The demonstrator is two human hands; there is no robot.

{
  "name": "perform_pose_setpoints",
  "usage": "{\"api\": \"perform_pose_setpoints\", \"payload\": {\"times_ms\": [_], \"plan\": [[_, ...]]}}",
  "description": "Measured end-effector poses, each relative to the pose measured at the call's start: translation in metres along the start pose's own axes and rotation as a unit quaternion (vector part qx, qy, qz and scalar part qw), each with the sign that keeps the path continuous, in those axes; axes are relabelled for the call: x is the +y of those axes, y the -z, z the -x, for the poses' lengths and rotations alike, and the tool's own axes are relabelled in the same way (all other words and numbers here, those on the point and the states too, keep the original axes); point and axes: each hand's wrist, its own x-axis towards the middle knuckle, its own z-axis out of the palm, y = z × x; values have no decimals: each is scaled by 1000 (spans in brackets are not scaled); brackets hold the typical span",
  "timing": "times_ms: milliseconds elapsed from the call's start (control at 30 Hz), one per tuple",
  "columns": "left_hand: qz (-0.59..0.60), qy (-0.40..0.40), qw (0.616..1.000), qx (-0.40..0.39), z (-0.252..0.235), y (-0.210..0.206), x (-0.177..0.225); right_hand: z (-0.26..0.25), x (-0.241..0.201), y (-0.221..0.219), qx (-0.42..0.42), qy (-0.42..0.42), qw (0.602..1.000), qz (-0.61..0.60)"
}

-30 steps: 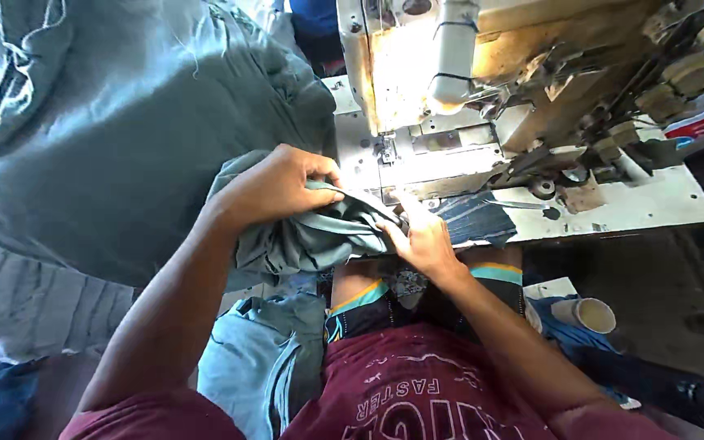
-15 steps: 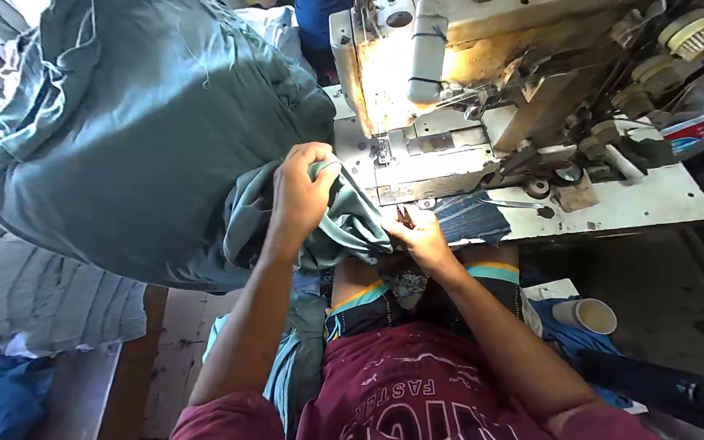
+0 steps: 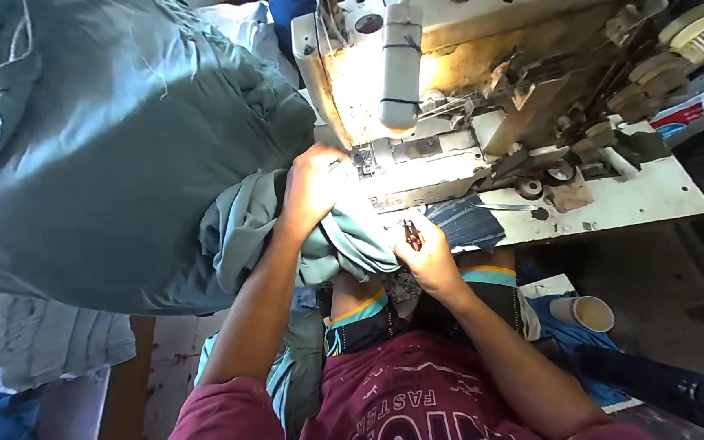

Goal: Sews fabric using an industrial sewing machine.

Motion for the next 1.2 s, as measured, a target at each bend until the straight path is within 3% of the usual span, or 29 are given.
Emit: {"api": "perform_pose_setpoints", "payload": {"times_ms": [300, 533, 1000, 1200], "plan": [[-41, 105, 994, -7, -42, -24, -7, -25, -7, 1, 64, 0, 998, -13], [10, 74, 997, -18, -54, -23, -13, -24, -14, -4, 65, 0, 998, -12], [22, 121, 992, -8, -60, -35, -19, -22, -15, -8, 68, 25, 997, -1], [37, 106, 994, -7, -58, -33, -16, -20, -14, -9, 67, 13, 998, -12]]}}
